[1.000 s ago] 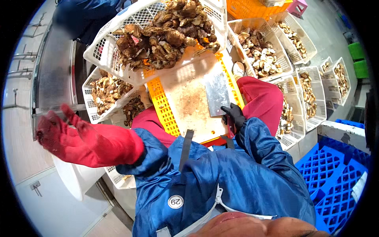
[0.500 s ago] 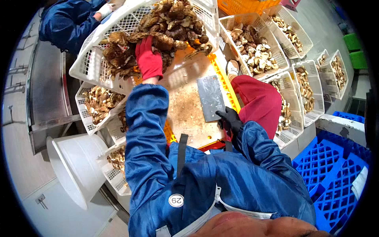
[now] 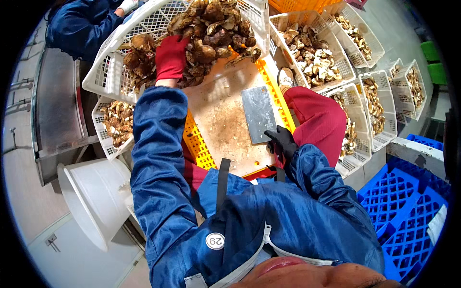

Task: The person uses a blade to trim and clean roots on a cutting board, picking them from a white plastic crate and placing the finished pieces into a separate container.

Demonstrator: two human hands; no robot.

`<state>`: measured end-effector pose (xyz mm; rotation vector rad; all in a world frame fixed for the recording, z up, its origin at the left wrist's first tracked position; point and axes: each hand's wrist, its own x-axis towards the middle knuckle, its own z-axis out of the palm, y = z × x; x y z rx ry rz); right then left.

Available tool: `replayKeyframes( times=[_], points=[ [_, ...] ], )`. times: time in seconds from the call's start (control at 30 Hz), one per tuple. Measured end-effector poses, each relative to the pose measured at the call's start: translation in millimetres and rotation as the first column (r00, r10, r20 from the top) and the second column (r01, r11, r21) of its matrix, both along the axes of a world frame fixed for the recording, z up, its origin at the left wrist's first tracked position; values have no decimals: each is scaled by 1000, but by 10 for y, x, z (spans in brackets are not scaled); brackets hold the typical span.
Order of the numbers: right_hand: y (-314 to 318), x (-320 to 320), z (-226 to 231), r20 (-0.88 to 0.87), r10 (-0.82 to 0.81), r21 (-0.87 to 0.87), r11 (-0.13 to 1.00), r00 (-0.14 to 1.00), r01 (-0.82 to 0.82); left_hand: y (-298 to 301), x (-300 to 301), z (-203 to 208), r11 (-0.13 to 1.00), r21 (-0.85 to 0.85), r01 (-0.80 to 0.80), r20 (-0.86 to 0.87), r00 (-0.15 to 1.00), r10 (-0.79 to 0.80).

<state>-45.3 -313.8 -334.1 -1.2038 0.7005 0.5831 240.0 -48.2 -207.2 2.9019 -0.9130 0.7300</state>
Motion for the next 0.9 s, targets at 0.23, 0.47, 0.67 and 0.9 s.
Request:
replayKeyframes(
  times=[0.23,0.47,0.67,0.9],
  points=[
    [-58,-44,-258,109,20,-94,995,994,-9,-50,-1112,666,191,-953,-237,-259,961,-102],
    [-110,-193,277,156,-33,-202,977,987,65,-315,-2633,-959,-482,-462,-745,-446,664,-600],
    [-59,-453,678,231,726,-868,455,648,-200,-228,-2962,-1624,-218,-491,-843,-795,537,-284],
    [160,-523,905,-50,906,-953,83,420,-291,-369,-3066,-1321,439,-298,-847,-882,421,213]
  ],
)
